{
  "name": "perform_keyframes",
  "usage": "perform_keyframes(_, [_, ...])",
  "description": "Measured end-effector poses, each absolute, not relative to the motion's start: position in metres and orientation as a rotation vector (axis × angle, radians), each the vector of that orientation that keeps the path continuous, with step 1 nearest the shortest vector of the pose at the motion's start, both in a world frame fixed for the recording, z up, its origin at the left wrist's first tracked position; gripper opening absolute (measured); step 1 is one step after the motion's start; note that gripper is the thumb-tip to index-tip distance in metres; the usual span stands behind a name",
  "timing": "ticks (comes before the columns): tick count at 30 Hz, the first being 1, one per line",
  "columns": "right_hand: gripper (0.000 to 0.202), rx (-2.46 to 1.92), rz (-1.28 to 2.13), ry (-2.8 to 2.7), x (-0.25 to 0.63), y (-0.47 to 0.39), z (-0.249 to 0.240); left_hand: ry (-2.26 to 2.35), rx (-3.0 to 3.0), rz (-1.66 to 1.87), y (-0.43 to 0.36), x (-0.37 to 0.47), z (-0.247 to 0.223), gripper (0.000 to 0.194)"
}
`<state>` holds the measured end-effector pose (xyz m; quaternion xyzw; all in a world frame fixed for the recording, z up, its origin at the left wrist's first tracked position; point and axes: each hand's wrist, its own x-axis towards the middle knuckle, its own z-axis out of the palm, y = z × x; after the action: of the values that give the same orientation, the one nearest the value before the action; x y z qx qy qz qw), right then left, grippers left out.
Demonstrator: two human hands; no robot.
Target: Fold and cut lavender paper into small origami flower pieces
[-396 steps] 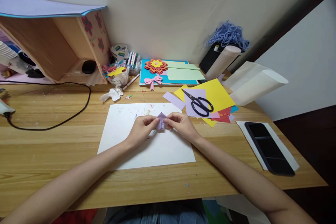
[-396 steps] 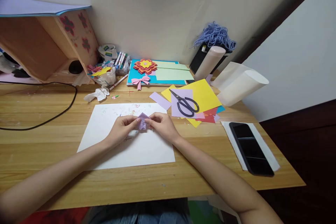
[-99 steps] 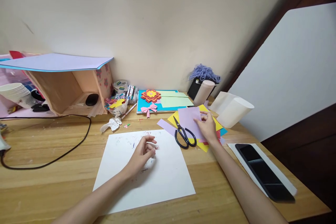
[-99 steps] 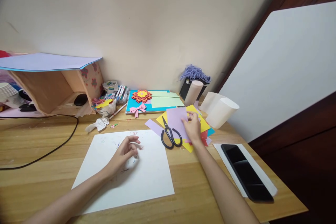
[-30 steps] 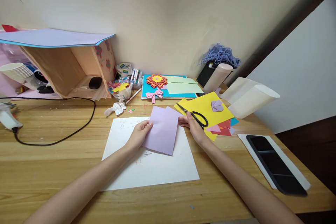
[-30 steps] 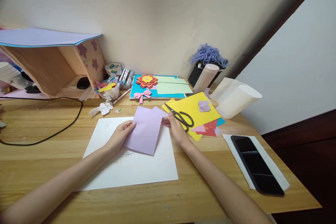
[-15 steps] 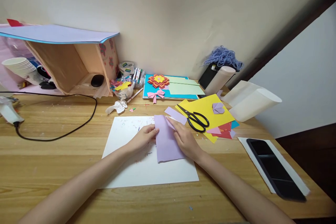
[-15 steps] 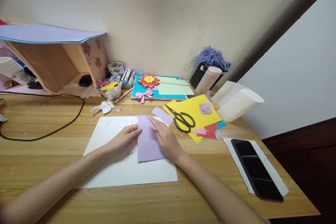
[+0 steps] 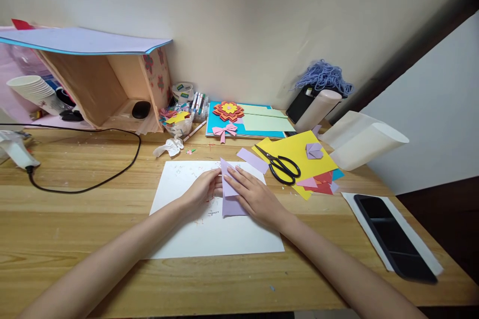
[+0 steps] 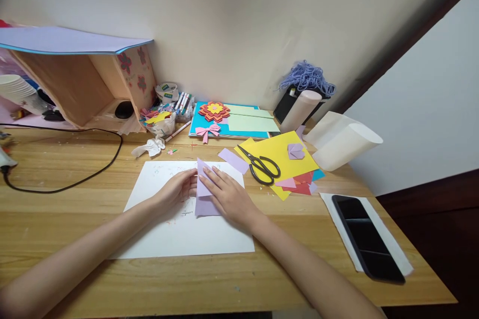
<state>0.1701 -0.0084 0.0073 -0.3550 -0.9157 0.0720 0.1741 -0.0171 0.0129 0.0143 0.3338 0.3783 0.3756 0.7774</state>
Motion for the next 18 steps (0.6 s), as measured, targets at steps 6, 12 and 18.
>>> perform_keyframes(6, [0.050, -1.048, 0.214, -2.597, 0.167, -0.010, 0.006, 0.725, 0.884, 0.812, 0.011, -0.021, 0.013, 0.035])
perform_keyframes(12, [0.055, -1.045, 0.525, -2.450, 0.169, -0.011, 0.007, 0.658, 0.960, 0.777, 0.011, -0.020, 0.011, 0.051])
perform_keyframes(18, [0.035, -1.329, 1.179, -1.768, 0.181, -0.001, 0.011, 0.728, 0.959, 0.756, 0.011, -0.020, 0.010, 0.052])
